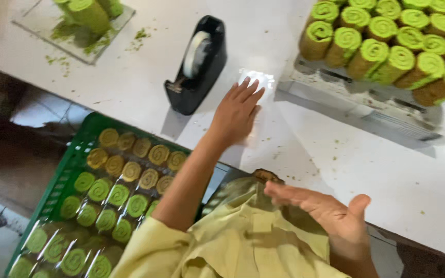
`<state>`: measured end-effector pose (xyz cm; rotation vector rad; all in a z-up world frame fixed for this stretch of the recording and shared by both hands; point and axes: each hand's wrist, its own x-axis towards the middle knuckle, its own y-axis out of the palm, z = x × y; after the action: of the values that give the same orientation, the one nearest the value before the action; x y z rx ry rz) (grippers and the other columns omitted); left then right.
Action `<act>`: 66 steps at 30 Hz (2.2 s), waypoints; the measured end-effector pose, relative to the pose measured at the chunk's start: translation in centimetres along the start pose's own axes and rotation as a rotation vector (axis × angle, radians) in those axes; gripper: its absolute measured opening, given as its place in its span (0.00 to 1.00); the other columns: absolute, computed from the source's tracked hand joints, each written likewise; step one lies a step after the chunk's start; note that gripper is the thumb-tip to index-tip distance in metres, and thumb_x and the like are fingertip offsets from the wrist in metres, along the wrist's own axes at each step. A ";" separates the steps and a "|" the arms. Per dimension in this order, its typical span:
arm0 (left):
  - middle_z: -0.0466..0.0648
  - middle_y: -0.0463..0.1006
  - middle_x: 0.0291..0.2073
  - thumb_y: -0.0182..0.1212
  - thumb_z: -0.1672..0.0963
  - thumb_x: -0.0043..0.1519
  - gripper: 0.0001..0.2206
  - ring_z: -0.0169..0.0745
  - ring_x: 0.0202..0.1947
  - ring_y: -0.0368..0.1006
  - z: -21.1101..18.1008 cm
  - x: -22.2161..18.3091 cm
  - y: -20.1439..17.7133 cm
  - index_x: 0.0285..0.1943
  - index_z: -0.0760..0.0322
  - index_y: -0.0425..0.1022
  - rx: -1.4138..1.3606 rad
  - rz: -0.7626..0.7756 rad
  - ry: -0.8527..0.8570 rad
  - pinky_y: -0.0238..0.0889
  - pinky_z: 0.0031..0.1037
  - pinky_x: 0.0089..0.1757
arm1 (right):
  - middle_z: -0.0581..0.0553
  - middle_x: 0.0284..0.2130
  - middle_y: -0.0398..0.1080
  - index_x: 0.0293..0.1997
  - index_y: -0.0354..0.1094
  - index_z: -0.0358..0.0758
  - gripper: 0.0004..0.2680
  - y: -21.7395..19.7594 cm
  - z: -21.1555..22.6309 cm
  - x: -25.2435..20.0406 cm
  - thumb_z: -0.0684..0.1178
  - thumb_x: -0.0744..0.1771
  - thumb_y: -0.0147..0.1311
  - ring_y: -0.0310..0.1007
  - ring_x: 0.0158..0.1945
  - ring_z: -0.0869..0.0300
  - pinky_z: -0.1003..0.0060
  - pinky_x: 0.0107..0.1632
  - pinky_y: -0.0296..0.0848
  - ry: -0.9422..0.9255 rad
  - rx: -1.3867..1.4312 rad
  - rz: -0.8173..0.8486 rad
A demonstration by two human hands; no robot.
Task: The person places cake rolls into small plastic containers, uses a tape dispenser to seal the containers, and arranges them in a tray.
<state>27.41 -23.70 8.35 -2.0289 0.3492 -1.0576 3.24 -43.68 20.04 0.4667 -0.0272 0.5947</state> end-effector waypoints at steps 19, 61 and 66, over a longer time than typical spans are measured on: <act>0.54 0.58 0.78 0.43 0.57 0.73 0.23 0.51 0.77 0.54 -6.6 1.9 -4.1 0.79 0.59 0.60 -0.670 0.247 -0.688 0.51 0.38 0.69 | 0.29 0.61 0.74 0.59 0.69 0.24 0.16 -11.4 6.2 -11.0 0.44 0.71 0.36 0.75 0.65 0.43 0.50 0.65 0.78 -0.042 -0.565 -0.847; 0.67 0.65 0.74 0.41 0.53 0.67 0.28 0.66 0.76 0.59 -20.3 6.2 -0.1 0.76 0.73 0.61 -2.037 0.031 -1.504 0.51 0.48 0.71 | 0.30 0.63 0.64 0.68 0.54 0.47 0.31 -37.5 8.9 -6.7 0.42 0.61 0.72 0.64 0.64 0.37 0.44 0.57 0.69 -0.095 -1.474 -1.210; 0.68 0.64 0.73 0.42 0.52 0.68 0.28 0.67 0.76 0.57 -19.2 5.0 0.4 0.75 0.73 0.61 -2.102 0.031 -1.346 0.49 0.50 0.72 | 0.32 0.60 0.69 0.64 0.58 0.46 0.29 -36.8 9.5 -6.8 0.41 0.60 0.76 0.71 0.59 0.42 0.53 0.52 0.74 -0.173 -1.376 -1.273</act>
<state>15.51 -36.87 17.14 -3.5476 0.8198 1.7696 18.68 -78.21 12.22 -0.8163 -0.2620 -0.7653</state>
